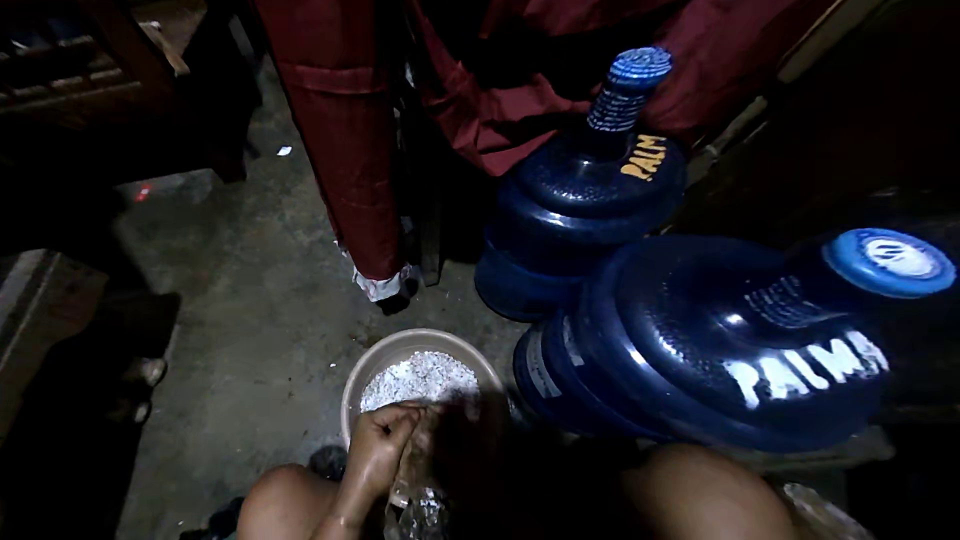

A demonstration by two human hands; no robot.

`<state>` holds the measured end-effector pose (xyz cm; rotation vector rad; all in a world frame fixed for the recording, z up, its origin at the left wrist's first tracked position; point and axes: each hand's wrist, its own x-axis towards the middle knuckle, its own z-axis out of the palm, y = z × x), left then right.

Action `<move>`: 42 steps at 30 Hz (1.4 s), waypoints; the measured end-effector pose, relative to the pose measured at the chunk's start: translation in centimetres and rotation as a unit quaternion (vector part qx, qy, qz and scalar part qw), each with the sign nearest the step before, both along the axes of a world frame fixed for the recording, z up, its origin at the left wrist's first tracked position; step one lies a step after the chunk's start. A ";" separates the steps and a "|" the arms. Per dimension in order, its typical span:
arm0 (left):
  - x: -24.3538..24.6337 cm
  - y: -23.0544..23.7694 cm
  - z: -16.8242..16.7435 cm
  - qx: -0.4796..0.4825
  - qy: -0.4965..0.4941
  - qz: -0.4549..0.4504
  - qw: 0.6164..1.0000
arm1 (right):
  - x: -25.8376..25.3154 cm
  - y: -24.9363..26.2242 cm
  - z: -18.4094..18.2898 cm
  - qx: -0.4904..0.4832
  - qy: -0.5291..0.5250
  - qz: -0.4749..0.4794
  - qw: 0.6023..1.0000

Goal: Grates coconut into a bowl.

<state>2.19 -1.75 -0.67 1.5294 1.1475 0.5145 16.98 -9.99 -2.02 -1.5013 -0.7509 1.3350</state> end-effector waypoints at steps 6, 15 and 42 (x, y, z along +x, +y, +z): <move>3.2 7.1 -4.7 -0.220 0.095 0.032 0.970 | 2.7 6.3 -2.3 -0.158 0.169 0.125 0.965; 1.3 -0.3 2.4 -0.034 0.050 0.017 0.998 | 0.9 -0.2 1.6 -0.001 -0.035 0.021 0.999; 0.9 -0.4 2.9 0.005 0.012 0.062 0.998 | 1.5 0.9 2.1 0.002 -0.088 0.088 0.992</move>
